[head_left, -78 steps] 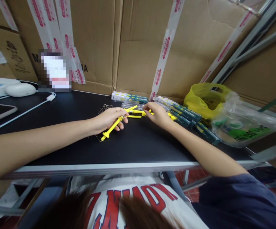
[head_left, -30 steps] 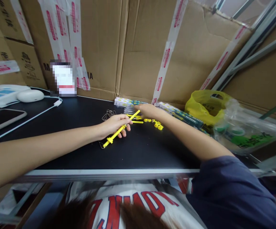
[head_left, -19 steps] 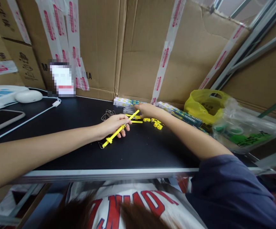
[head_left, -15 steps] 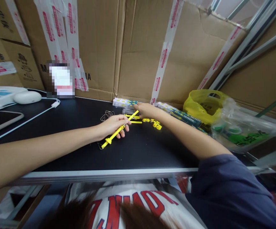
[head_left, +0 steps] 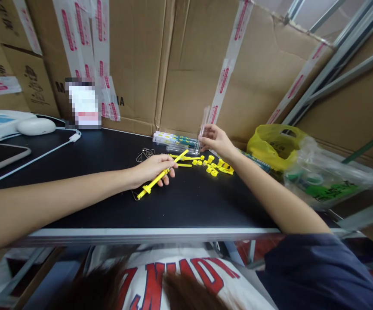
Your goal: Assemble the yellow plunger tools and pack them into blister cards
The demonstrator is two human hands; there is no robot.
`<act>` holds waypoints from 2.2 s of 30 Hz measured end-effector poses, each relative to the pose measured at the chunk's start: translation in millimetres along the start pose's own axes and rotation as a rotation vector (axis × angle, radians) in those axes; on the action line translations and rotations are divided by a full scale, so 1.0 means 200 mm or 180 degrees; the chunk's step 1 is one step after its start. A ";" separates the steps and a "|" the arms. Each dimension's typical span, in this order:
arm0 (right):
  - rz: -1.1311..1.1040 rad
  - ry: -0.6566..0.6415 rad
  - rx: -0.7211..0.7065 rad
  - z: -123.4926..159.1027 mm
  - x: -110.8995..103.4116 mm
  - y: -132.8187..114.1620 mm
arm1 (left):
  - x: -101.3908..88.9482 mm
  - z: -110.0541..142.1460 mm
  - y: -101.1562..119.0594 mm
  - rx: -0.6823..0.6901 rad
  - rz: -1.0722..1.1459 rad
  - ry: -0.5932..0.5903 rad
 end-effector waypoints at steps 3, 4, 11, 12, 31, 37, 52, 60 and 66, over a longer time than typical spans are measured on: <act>-0.0948 0.0176 0.0344 0.13 0.00 0.01 | 0.00 0.01 0.00 0.0011 -0.0063 -0.0039; -0.1109 0.0222 0.0423 0.15 0.01 0.01 | 0.01 0.01 0.00 0.0024 -0.0099 -0.0072; -0.1420 0.0278 0.0525 0.18 0.05 -0.01 | 0.02 0.02 0.00 0.0048 -0.0304 -0.0216; -0.1445 0.0252 0.0529 0.18 0.05 -0.01 | 0.02 0.02 0.00 0.0043 -0.0314 -0.0217; -0.1664 -0.0141 0.0357 0.23 0.16 -0.05 | 0.02 0.02 0.01 -0.0001 -0.0387 -0.0271; -0.1687 -0.0297 0.0325 0.25 0.19 -0.08 | 0.04 0.04 0.00 0.0029 -0.0311 -0.0381; -0.1848 -0.0543 0.0272 0.26 0.22 -0.09 | 0.09 0.06 0.03 0.0189 0.0257 -0.0437; -0.1929 -0.0557 0.0286 0.26 0.21 -0.09 | 0.07 0.03 0.03 0.0446 -0.0195 -0.0531; -0.1900 -0.0445 0.0254 0.24 0.18 -0.08 | 0.02 0.02 0.04 0.0442 -0.0781 -0.0253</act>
Point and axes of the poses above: each hand's wrist, its own z-axis away from the middle knuckle, its own x-axis out of the palm, y = z × x, the point moved 5 cm from there along -z, towards the middle knuckle, and after that the axes turned 15 degrees about z, right-handed, at the moved point
